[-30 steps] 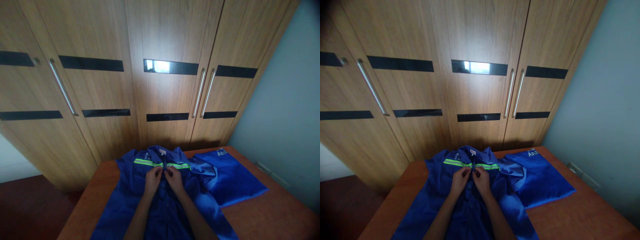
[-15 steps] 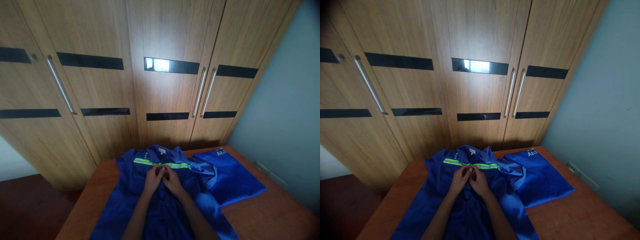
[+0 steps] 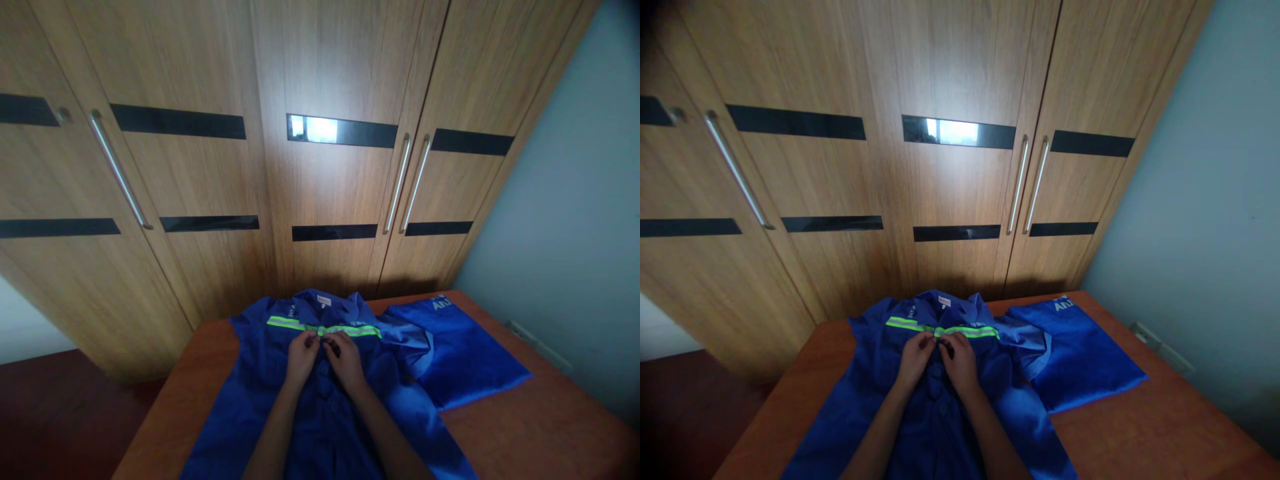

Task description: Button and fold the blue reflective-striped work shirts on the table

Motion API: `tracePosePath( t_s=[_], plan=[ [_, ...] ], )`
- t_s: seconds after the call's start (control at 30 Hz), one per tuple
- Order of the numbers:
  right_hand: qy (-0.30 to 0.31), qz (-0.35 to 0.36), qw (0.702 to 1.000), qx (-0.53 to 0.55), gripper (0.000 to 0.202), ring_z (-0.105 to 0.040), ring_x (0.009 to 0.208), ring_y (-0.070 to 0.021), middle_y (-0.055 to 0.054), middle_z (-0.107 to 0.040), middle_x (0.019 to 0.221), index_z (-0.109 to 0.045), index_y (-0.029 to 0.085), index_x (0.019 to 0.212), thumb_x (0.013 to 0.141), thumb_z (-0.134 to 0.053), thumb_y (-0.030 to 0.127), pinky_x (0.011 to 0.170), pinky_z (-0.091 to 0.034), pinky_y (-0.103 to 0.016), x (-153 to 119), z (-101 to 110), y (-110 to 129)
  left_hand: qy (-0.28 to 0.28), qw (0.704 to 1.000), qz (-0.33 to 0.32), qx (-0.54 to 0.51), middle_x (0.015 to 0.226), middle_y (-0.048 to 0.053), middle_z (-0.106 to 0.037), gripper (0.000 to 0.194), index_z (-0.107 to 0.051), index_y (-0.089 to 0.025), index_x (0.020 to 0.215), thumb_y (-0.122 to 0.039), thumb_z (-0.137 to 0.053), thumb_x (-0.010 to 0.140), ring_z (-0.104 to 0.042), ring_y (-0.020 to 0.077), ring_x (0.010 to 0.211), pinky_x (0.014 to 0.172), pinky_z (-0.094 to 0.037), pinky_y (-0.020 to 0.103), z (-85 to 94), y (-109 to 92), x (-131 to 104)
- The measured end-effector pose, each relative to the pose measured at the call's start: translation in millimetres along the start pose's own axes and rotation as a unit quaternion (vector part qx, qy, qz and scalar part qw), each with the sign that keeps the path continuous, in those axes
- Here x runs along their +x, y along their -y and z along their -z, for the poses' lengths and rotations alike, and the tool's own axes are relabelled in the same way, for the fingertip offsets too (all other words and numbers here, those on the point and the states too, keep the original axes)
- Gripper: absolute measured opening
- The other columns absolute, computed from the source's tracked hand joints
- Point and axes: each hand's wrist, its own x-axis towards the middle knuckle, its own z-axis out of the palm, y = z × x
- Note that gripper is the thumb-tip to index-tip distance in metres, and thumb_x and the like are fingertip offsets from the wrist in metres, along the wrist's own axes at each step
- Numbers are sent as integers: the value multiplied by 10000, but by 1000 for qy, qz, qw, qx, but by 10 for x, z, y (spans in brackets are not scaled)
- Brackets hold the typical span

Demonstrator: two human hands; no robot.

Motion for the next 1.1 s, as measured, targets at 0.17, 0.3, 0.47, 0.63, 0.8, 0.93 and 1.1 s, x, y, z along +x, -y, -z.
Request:
tracePosePath(
  t_s=[0.17, 0.3, 0.47, 0.63, 0.8, 0.93, 1.1],
  plan=[
    [-33, -12, 999, -3, 177, -584, 902, -226, -64, -657, 893, -701, 226, 878, 843, -531, 261, 857, -441, -358, -27, 31, 2, 8, 1000, -5, 15, 639, 1, -650, 193, -656, -180, 722, -320, -524, 741, -599, 167, 631, 623, -452, 256, -24, -22, -28],
    [-41, -25, 999, 24, 183, -612, 830, -203, -50, -676, 835, -699, 216, 825, 849, -537, 297, 801, -465, -321, -7, 41, -28, 15, 1000, -12, 25, 636, -5, -652, 196, -665, -178, 738, -327, -538, 743, -594, 157, 616, 609, -448, 246, -24, -39, -51],
    [-50, -52, 995, 70, 239, -638, 784, -192, -47, -699, 802, -685, 198, 803, 847, -532, 376, 749, -486, -293, 25, 50, -124, 10, 999, -12, 38, 640, -1, -660, 204, -662, -179, 761, -333, -528, 764, -608, 159, 613, 598, -453, 242, -28, -68, -74],
    [-36, -65, 992, 105, 296, -639, 710, -183, -32, -699, 735, -674, 191, 757, 835, -528, 435, 682, -496, -276, 38, 73, -188, 8, 998, -18, 52, 673, 0, -676, 192, -653, -188, 770, -329, -523, 781, -624, 155, 635, 615, -458, 235, -43, -89, -89],
    [-31, -68, 991, 107, 284, -641, 711, -186, -32, -702, 733, -678, 192, 744, 819, -540, 429, 682, -497, -279, 42, 68, -166, 5, 996, -19, 83, 654, -5, -661, 148, -640, -191, 737, -290, -539, 779, -622, 152, 629, 614, -443, 230, -37, -94, -96],
    [-43, -77, 992, 85, 247, -648, 734, -199, -41, -706, 751, -679, 197, 762, 813, -539, 394, 691, -493, -289, 38, 50, -151, -1, 994, -11, 107, 670, -4, -667, 116, -639, -199, 781, -259, -540, 790, -634, 154, 652, 629, -435, 227, 1, -97, -95],
    [-50, -83, 994, 51, 253, -650, 730, -201, -48, -698, 751, -671, 192, 769, 828, -508, 376, 705, -486, -292, 40, 49, -154, -1, 993, 5, 116, 714, 4, -694, 98, -638, -203, 841, -223, -553, 798, -651, 145, 673, 653, -442, 222, 61, -76, -76]
  ],
)
